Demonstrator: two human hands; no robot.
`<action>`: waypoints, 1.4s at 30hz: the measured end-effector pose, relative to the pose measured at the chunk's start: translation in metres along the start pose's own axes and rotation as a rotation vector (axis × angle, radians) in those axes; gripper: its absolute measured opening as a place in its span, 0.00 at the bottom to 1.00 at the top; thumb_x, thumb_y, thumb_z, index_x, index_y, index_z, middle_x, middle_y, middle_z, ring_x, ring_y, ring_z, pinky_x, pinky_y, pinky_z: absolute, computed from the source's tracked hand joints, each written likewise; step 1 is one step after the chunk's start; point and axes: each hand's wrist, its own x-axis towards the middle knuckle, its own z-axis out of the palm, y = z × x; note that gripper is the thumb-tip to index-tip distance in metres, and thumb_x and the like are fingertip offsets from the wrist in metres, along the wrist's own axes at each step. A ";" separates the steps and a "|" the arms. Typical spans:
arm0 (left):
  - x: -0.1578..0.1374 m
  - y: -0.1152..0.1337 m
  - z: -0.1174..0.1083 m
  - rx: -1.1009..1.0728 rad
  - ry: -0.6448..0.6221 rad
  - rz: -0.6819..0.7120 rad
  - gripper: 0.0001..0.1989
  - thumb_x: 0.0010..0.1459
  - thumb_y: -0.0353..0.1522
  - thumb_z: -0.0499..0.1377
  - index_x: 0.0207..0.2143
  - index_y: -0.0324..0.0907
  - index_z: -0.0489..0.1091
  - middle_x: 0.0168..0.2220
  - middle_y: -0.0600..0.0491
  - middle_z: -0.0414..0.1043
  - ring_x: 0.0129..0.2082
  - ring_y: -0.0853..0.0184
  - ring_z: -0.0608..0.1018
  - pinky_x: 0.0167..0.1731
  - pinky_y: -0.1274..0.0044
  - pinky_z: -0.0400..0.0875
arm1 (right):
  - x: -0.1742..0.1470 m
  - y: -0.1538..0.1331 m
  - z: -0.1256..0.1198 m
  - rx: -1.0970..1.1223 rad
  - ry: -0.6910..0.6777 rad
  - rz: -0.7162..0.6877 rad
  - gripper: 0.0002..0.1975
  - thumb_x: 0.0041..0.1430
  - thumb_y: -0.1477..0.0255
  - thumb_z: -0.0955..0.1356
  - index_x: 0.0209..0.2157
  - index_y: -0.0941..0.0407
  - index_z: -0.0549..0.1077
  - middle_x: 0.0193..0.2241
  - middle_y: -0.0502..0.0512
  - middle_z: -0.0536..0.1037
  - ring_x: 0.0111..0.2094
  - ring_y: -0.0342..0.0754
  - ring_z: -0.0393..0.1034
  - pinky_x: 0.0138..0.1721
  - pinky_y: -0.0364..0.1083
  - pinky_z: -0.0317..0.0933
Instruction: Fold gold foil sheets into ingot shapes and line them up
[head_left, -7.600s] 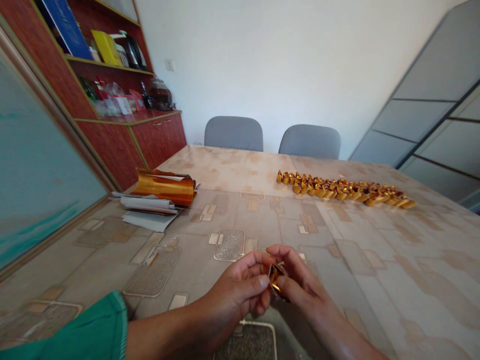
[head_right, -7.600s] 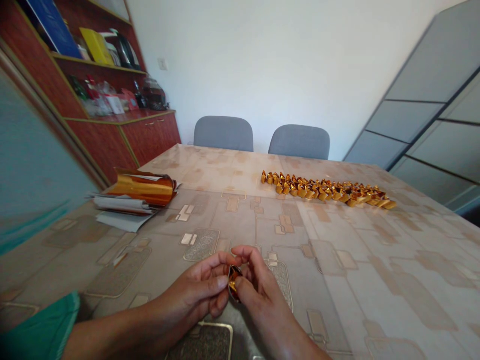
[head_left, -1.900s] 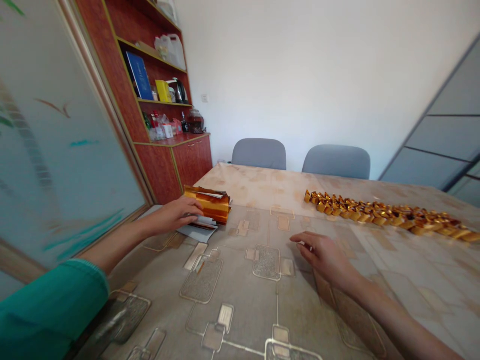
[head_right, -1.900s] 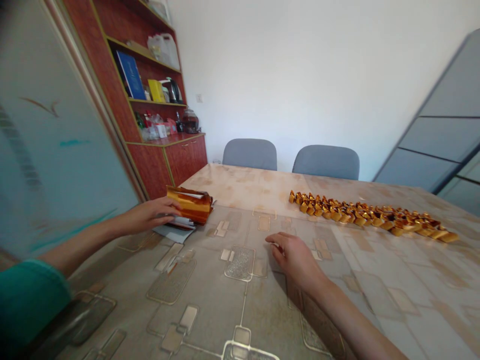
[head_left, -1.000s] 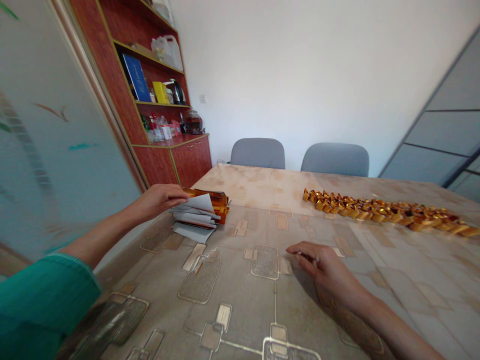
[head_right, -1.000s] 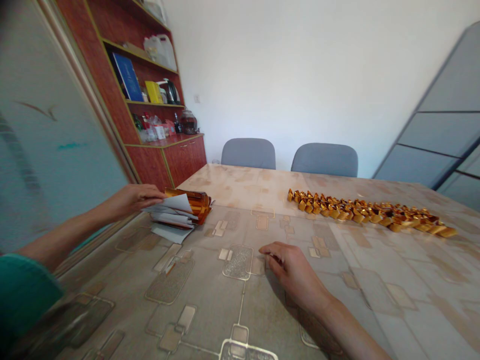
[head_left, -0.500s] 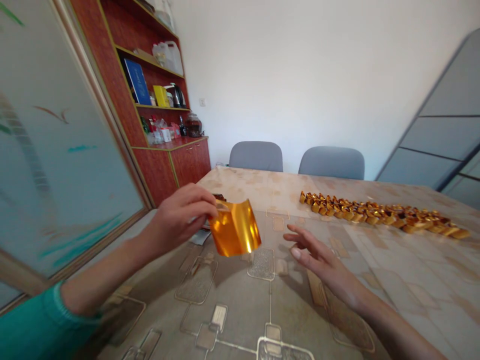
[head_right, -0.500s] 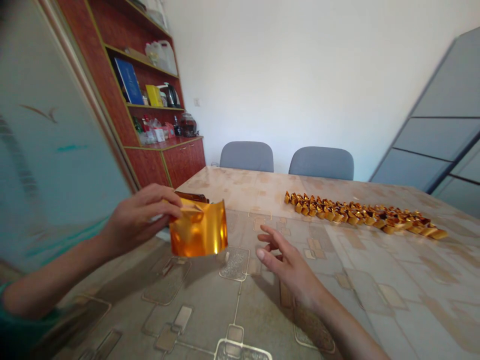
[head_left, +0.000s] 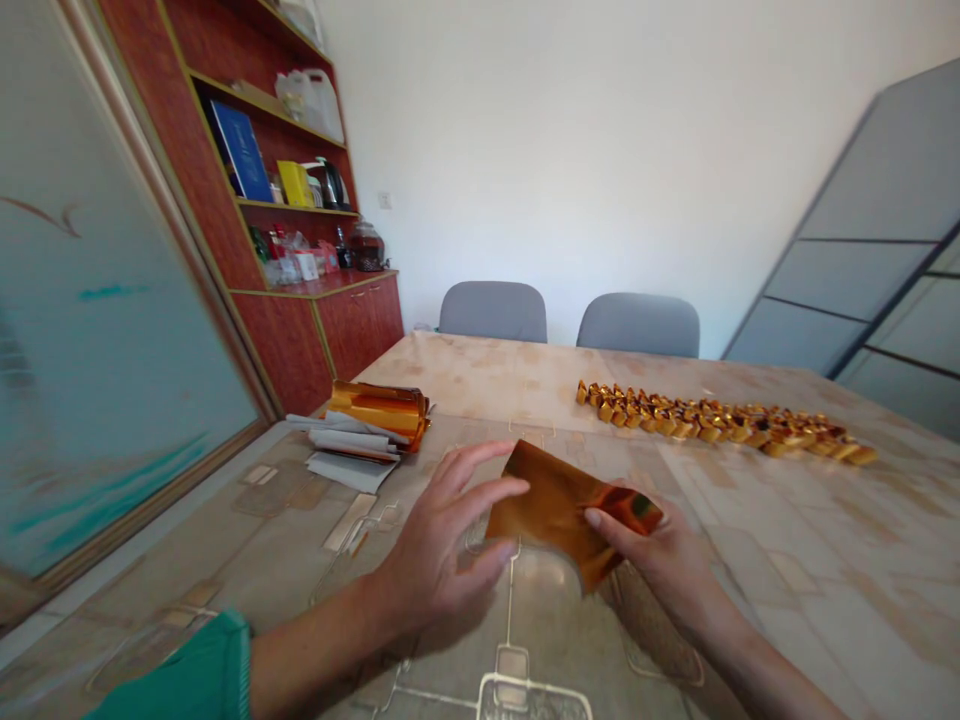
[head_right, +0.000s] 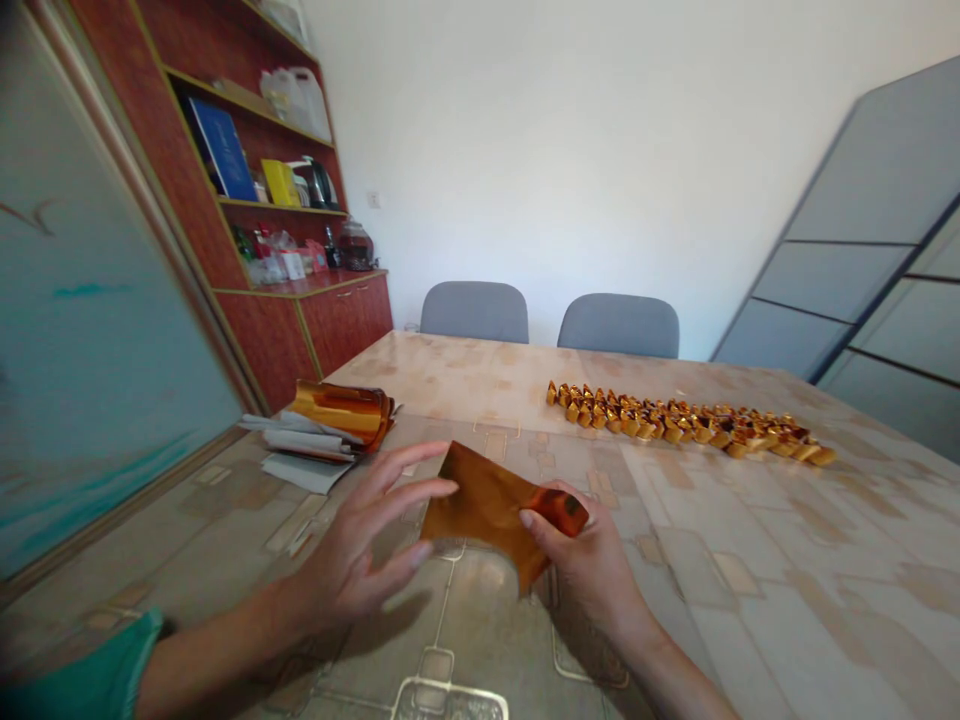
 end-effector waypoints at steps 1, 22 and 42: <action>-0.002 0.001 0.005 -0.029 0.015 -0.066 0.29 0.60 0.42 0.61 0.62 0.46 0.60 0.64 0.41 0.59 0.61 0.51 0.66 0.54 0.57 0.68 | -0.002 0.000 -0.001 -0.046 0.080 -0.075 0.08 0.61 0.63 0.69 0.34 0.52 0.77 0.30 0.56 0.81 0.32 0.54 0.78 0.32 0.49 0.73; -0.051 0.019 0.020 0.115 -0.532 0.092 0.01 0.59 0.30 0.57 0.34 0.42 0.66 0.41 0.51 0.74 0.39 0.62 0.74 0.38 0.71 0.69 | -0.052 -0.004 -0.033 -0.671 -0.694 -0.495 0.19 0.58 0.78 0.66 0.52 0.55 0.73 0.51 0.59 0.77 0.48 0.55 0.70 0.52 0.54 0.64; -0.047 0.017 0.035 0.335 -0.368 0.027 0.11 0.68 0.30 0.49 0.48 0.41 0.68 0.62 0.37 0.64 0.50 0.60 0.79 0.42 0.74 0.77 | -0.044 0.021 -0.008 -0.596 -0.205 -0.025 0.12 0.66 0.70 0.64 0.27 0.55 0.71 0.29 0.54 0.72 0.33 0.51 0.68 0.34 0.49 0.60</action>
